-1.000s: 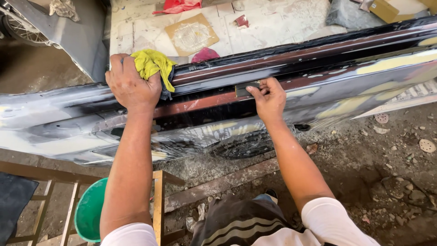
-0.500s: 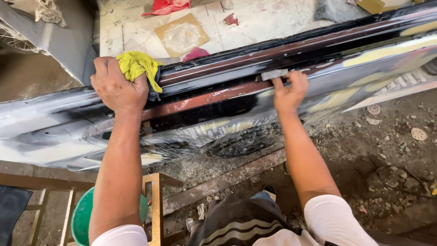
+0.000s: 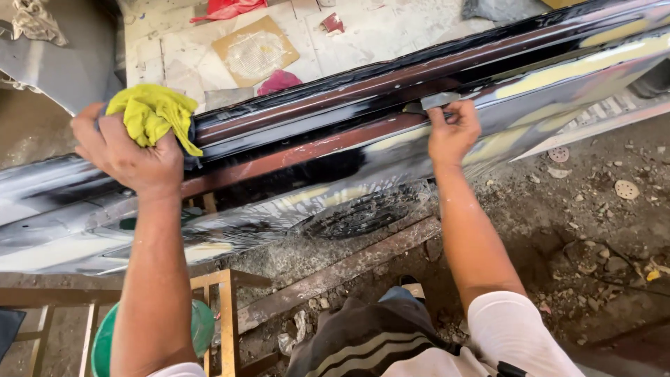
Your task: The person scrubs a car bumper with a black sponge and wipes it with a yellow cloth. They dip the sponge and cloth into a green bucket of water to rinse them and continue scrubbing and wiping the bumper surface.
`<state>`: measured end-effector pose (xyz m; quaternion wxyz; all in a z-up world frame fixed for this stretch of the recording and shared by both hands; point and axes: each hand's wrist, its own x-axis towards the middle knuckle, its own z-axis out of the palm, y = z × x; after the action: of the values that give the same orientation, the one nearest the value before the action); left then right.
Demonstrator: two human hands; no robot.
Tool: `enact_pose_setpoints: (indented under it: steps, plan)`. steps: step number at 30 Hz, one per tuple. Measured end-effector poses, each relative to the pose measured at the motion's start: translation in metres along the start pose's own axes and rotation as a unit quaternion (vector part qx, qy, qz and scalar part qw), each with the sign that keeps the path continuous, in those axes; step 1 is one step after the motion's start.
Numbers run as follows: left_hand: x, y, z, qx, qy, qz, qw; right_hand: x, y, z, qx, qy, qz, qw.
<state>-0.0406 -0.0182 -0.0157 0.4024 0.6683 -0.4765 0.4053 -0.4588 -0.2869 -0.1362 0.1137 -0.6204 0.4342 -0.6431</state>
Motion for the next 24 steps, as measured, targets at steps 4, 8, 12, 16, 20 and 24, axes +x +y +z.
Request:
enact_pose_setpoints:
  steps: [4, 8, 12, 16, 20, 24]
  plan:
    - [-0.037, 0.075, 0.029, -0.024, 0.081, 0.076, 0.994, -0.017, -0.048, 0.018, 0.126, -0.035, 0.025, 0.991]
    - [-0.116, 0.164, 0.089, -0.075, 0.023, 0.089, 0.993, 0.007, -0.056, -0.002, 0.034, -0.126, -0.163, 0.978]
    - [-0.136, 0.255, 0.124, -0.021, -0.035, -0.005, 0.999, 0.071, 0.029, -0.062, 0.097, -0.144, -0.013, 0.985]
    - [-0.129, 0.363, 0.171, -0.105, -0.16, -0.033, 0.981, 0.124, 0.124, -0.114, 0.104, -0.146, 0.043, 0.983]
    - [-0.116, 0.484, 0.233, -0.246, -0.226, 0.07, 0.94, 0.151, 0.183, -0.141, 0.132, -0.137, 0.055, 0.98]
    - [-0.079, 0.53, 0.239, -0.226, -0.242, 0.166, 0.929, 0.167, 0.226, -0.163, 0.191, -0.106, 0.09, 0.972]
